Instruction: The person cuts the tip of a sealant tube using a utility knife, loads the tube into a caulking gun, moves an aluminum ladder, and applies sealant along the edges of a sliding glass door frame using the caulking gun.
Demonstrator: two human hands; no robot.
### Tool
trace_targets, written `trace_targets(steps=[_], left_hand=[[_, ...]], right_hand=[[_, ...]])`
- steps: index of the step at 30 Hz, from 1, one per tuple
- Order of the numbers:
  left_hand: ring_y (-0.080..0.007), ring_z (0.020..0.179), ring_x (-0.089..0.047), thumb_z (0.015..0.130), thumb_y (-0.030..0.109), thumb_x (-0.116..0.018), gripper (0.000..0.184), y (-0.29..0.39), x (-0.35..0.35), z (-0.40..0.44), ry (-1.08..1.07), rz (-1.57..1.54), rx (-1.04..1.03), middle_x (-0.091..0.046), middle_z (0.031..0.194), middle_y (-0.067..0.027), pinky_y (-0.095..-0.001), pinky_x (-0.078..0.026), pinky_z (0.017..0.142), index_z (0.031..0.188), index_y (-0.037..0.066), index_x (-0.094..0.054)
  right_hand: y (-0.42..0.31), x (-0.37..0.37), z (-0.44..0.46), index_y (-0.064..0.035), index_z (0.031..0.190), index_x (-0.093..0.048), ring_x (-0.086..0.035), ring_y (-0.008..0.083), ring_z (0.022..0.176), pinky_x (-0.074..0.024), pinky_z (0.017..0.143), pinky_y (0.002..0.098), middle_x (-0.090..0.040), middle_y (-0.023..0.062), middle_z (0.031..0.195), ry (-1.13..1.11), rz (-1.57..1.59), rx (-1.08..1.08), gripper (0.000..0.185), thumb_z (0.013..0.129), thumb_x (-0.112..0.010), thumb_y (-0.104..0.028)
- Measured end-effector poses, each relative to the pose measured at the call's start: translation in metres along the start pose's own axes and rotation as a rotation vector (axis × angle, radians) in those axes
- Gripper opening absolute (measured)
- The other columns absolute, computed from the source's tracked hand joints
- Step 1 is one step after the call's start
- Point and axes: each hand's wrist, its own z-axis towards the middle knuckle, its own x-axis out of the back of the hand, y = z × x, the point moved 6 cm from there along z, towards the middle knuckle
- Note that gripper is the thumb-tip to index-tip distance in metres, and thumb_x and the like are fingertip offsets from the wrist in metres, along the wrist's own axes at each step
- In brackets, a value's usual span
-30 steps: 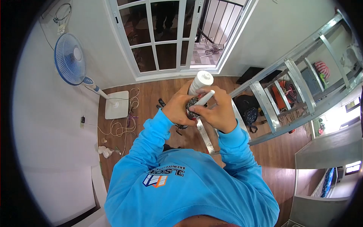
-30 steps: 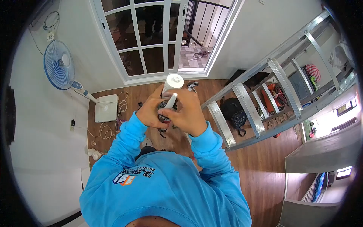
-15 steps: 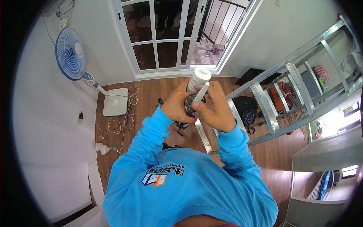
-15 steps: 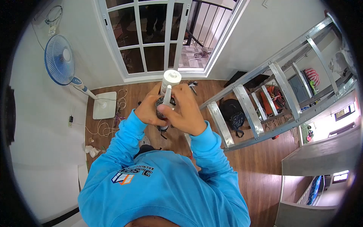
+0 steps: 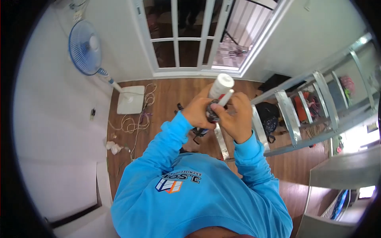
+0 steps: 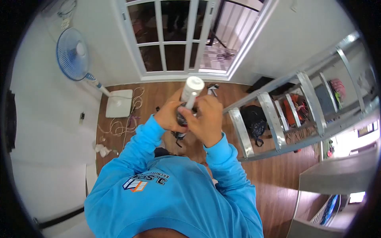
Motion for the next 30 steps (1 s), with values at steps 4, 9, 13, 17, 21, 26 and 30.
trace_targets(steps=[4, 9, 13, 17, 21, 26, 30], left_hand=[[-0.0373, 0.124, -0.038, 0.042, 0.017, -0.079, 0.073, -0.001, 0.002, -0.002, 0.022, 0.046, -0.008, -0.034, 0.137, -0.0199, -0.0418, -0.033, 0.104, 0.111, 0.003, -0.061], [-0.0367, 0.123, -0.039, 0.042, 0.016, -0.078, 0.072, -0.022, -0.003, -0.004, 0.036, -0.114, 0.075, -0.035, 0.136, -0.0192, -0.0414, -0.034, 0.103, 0.11, 0.003, -0.062], [-0.0368, 0.122, -0.041, 0.043, 0.016, -0.078, 0.071, -0.027, 0.004, -0.004, 0.04, 0.016, 0.041, -0.035, 0.135, -0.0189, -0.0417, -0.034, 0.103, 0.11, 0.003, -0.061], [-0.0372, 0.121, -0.041, 0.045, 0.017, -0.079, 0.07, -0.048, 0.009, -0.005, 0.128, 0.054, 0.079, -0.036, 0.135, -0.0202, -0.0427, -0.034, 0.103, 0.111, 0.003, -0.061], [-0.0378, 0.121, -0.042, 0.049, 0.021, -0.08, 0.069, -0.083, 0.028, -0.008, 0.237, 0.014, 0.238, -0.038, 0.133, -0.022, -0.0425, -0.035, 0.101, 0.112, 0.003, -0.059], [-0.0436, 0.121, -0.041, 0.044, 0.016, -0.08, 0.063, -0.139, 0.076, -0.01, 0.259, 0.023, 0.176, -0.031, 0.138, -0.0262, -0.0424, -0.037, 0.101, 0.104, 0.004, -0.064], [-0.0412, 0.121, -0.041, 0.045, 0.015, -0.078, 0.062, -0.225, 0.12, -0.014, 0.159, -0.134, 0.214, -0.031, 0.138, -0.0263, -0.041, -0.036, 0.101, 0.104, 0.003, -0.064]], right_hand=[[0.004, -0.009, 0.002, 0.0002, 0.083, -0.06, -0.053, 0.0321, 0.081, -0.0414, 0.07, 0.0404, -0.057, 0.0136, 0.087, 0.006, 0.142, -0.169, 0.021, 0.071, -0.071, -0.014], [0.015, -0.017, -0.005, 0.0007, 0.089, -0.062, -0.054, 0.0323, 0.086, -0.0426, 0.075, 0.0395, -0.059, 0.0138, 0.091, 0.006, 0.147, -0.204, 0.019, 0.075, -0.068, -0.011], [0.03, -0.023, -0.002, -0.0002, 0.088, -0.063, -0.055, 0.0322, 0.083, -0.0436, 0.075, 0.0388, -0.058, 0.0138, 0.091, -0.079, 0.222, -0.096, 0.016, 0.074, -0.067, -0.007], [0.039, -0.044, 0.005, 0.0005, 0.09, -0.063, -0.055, 0.0329, 0.082, -0.0448, 0.073, 0.0388, -0.059, 0.0145, 0.092, -0.026, 0.17, -0.09, 0.019, 0.073, -0.068, -0.007], [0.053, -0.074, 0.023, 0.0011, 0.091, -0.063, -0.057, 0.0323, 0.086, -0.0467, 0.075, 0.0368, -0.059, 0.0152, 0.094, 0.053, 0.201, -0.136, 0.019, 0.075, -0.068, -0.009], [0.149, -0.156, 0.043, -0.0024, 0.129, -0.046, -0.051, 0.0261, 0.112, -0.0405, 0.095, 0.0363, -0.051, 0.011, 0.124, -0.001, 1.069, -0.528, 0.055, 0.079, -0.066, -0.012], [0.186, -0.248, 0.086, -0.0033, 0.139, -0.033, -0.046, 0.0231, 0.117, -0.0348, 0.101, 0.0373, -0.046, 0.0085, 0.129, -0.482, 1.174, -0.633, 0.073, 0.075, -0.068, -0.001]])
